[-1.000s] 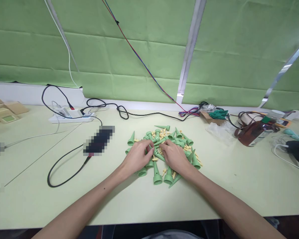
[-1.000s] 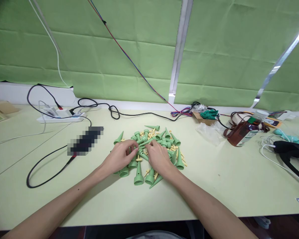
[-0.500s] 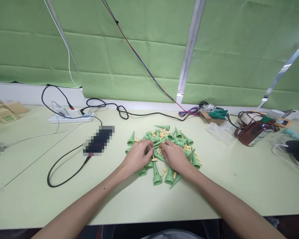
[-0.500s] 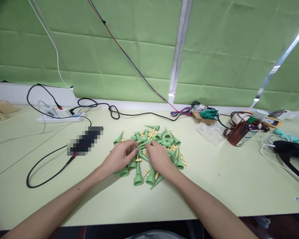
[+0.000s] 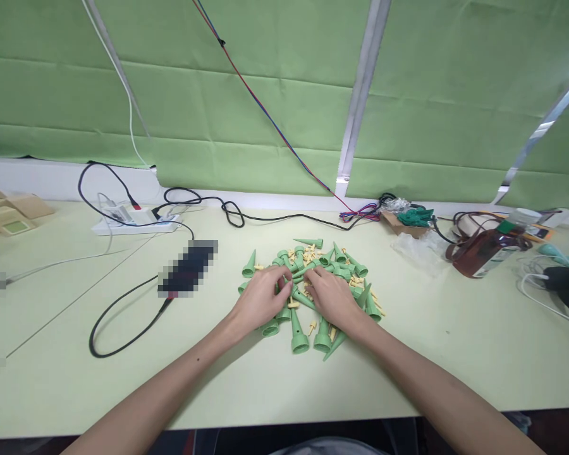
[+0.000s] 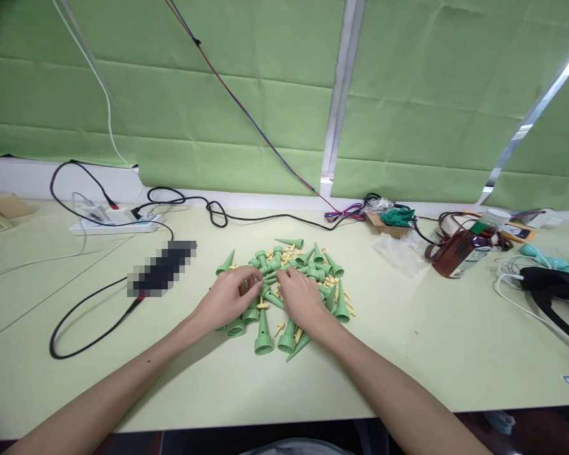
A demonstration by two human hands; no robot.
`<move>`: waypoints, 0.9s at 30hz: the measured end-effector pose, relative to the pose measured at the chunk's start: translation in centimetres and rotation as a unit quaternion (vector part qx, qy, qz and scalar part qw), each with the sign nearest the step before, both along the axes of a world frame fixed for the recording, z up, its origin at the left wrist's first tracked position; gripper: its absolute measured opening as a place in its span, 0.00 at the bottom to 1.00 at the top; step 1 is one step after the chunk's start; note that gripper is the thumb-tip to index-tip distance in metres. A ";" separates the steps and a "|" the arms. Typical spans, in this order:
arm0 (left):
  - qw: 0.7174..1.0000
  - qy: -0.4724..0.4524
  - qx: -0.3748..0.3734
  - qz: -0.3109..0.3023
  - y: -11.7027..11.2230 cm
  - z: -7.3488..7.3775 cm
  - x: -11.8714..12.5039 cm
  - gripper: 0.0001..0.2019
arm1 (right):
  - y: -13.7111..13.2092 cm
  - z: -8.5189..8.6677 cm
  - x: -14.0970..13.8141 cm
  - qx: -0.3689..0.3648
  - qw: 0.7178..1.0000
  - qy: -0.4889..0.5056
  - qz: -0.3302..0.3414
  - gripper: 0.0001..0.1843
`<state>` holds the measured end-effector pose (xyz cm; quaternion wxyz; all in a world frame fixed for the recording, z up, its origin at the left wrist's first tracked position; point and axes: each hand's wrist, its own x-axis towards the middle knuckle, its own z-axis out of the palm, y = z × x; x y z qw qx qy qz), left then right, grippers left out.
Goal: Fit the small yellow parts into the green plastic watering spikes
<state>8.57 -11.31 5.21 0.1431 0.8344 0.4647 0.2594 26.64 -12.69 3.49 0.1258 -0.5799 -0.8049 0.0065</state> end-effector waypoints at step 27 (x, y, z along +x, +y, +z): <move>0.993 -0.096 -0.066 -0.017 0.1 0.0 -0.2 0.16 | -0.3 -0.1 -0.2 0.078 0.911 0.381 0.134 0.04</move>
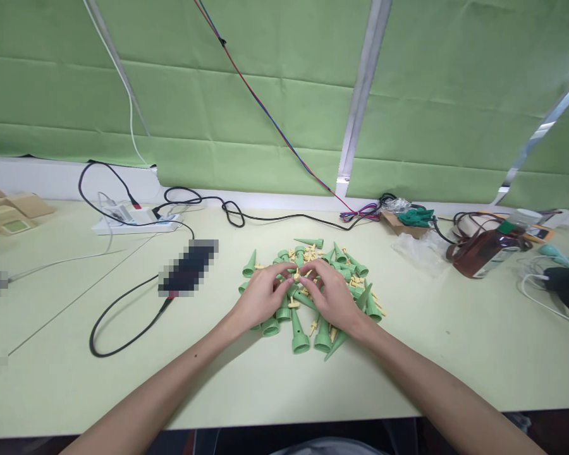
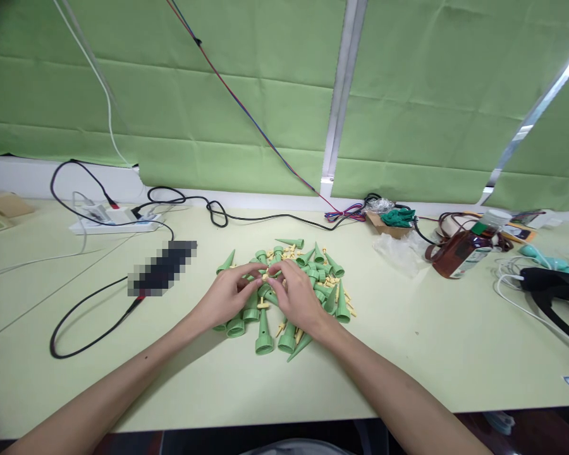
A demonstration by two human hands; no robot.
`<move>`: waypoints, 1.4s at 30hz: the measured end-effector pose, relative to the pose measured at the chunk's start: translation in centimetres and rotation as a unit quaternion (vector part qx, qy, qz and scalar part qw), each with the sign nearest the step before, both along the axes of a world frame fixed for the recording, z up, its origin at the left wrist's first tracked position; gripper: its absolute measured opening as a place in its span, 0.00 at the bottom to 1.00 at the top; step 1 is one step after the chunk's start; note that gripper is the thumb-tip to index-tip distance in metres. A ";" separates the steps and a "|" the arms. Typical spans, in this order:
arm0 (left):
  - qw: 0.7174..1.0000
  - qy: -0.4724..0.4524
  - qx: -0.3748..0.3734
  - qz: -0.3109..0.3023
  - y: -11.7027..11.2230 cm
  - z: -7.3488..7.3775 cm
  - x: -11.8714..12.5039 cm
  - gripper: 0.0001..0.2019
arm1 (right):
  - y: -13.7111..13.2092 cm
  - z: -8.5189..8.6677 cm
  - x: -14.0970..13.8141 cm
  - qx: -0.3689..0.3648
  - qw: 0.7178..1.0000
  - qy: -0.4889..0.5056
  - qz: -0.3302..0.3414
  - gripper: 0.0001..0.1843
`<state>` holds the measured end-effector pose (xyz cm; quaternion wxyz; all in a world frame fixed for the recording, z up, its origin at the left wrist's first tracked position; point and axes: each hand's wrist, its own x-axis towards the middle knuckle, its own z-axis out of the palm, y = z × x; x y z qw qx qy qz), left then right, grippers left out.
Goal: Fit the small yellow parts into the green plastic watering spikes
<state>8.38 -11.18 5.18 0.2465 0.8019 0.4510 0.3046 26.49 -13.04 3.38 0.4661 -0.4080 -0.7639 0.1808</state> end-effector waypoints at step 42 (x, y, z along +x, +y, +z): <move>1.000 -0.011 0.015 -0.006 -0.6 0.7 0.3 0.13 | 0.1 -0.1 0.0 -0.004 1.000 -0.001 -0.016 0.07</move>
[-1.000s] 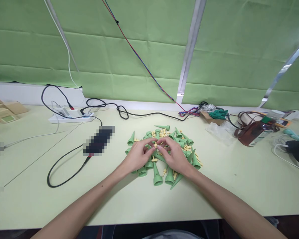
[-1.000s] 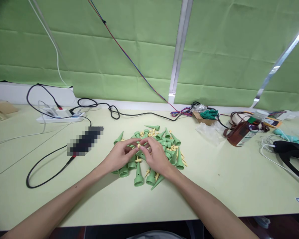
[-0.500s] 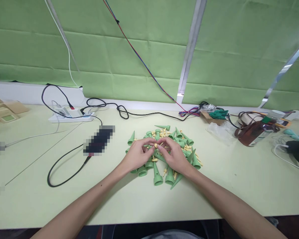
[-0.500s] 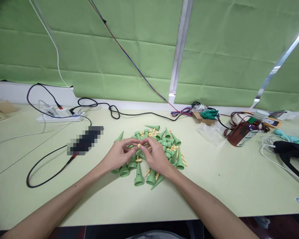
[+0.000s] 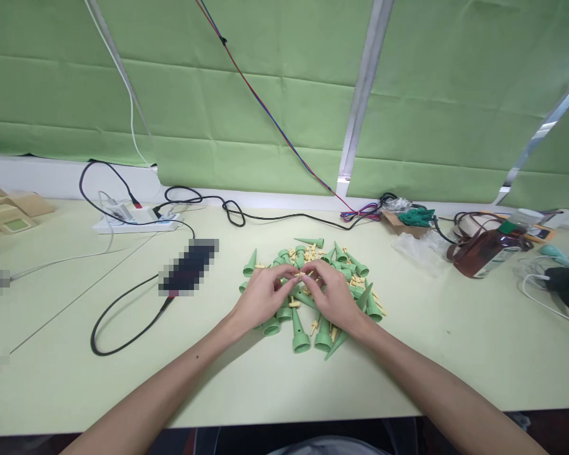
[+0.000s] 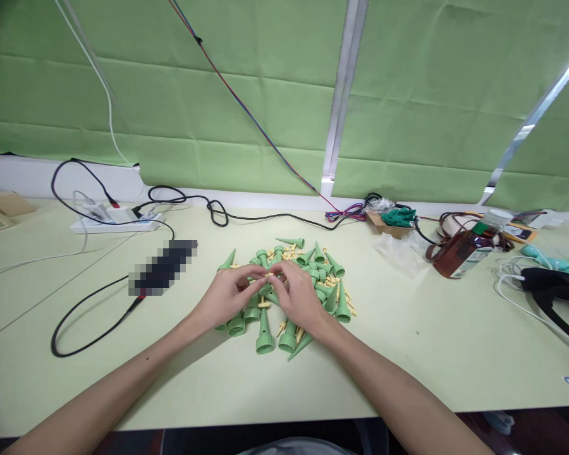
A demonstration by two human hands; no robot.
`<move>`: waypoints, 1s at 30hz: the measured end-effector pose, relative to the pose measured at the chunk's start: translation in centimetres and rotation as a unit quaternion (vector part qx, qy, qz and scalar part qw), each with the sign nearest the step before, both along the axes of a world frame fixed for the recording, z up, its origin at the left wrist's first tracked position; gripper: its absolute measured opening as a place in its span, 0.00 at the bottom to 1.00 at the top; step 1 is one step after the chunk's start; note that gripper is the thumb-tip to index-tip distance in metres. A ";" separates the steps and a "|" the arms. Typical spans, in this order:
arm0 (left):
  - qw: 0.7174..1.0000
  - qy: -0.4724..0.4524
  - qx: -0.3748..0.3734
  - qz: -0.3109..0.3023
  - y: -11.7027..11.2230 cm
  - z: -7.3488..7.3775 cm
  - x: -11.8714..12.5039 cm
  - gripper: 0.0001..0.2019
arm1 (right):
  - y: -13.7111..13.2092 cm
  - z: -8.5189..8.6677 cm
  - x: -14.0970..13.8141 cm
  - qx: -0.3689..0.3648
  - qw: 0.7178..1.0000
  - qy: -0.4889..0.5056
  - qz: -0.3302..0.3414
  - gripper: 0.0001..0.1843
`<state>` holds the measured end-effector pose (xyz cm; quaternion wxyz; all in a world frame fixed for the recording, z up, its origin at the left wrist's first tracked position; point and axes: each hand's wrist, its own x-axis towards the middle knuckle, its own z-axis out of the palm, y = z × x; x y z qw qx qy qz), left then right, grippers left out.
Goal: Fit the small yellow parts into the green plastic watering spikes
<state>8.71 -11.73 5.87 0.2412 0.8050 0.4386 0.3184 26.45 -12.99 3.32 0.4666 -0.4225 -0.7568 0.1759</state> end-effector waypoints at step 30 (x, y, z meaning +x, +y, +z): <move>0.994 0.105 0.017 -0.007 0.1 0.2 -0.5 0.15 | 0.2 0.5 0.2 -0.071 0.993 0.087 -0.022 0.09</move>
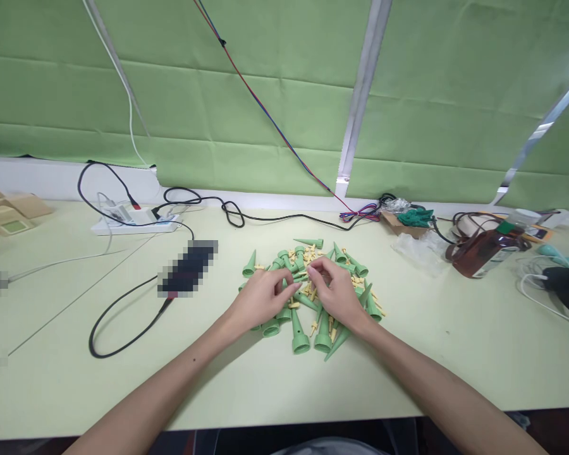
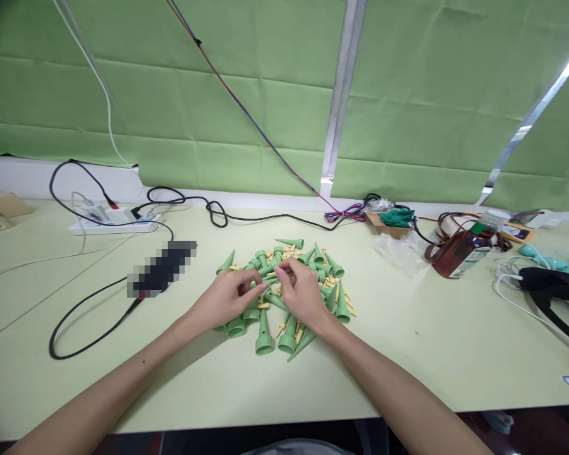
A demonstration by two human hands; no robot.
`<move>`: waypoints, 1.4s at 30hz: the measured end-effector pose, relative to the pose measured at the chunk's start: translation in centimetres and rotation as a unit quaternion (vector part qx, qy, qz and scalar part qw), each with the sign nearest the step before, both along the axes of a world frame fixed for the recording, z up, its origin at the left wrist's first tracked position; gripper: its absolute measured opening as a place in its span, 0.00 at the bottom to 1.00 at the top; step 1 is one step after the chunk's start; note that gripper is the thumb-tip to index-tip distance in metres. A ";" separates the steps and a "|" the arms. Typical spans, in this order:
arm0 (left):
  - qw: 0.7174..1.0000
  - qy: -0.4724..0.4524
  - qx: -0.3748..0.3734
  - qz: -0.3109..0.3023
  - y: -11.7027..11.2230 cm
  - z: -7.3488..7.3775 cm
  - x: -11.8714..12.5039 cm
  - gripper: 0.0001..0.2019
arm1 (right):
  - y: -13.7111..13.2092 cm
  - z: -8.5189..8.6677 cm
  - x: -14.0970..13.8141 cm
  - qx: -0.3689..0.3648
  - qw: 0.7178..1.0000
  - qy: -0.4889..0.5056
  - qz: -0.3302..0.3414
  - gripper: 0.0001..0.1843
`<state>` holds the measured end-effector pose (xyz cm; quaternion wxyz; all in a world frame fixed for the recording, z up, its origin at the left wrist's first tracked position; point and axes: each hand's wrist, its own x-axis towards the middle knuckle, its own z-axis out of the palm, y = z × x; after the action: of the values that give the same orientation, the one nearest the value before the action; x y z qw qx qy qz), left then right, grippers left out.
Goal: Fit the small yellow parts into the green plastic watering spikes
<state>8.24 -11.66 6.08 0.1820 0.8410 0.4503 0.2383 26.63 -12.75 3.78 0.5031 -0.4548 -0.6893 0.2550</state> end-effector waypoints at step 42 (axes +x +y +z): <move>0.984 -0.135 -0.075 0.091 0.7 -0.1 -0.2 0.15 | -0.2 -0.2 -0.1 -0.003 1.000 -0.011 0.007 0.09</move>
<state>7.99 -10.98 6.00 0.2810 0.7408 0.5128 0.3304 26.52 -12.99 3.62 0.4924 -0.4543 -0.6972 0.2551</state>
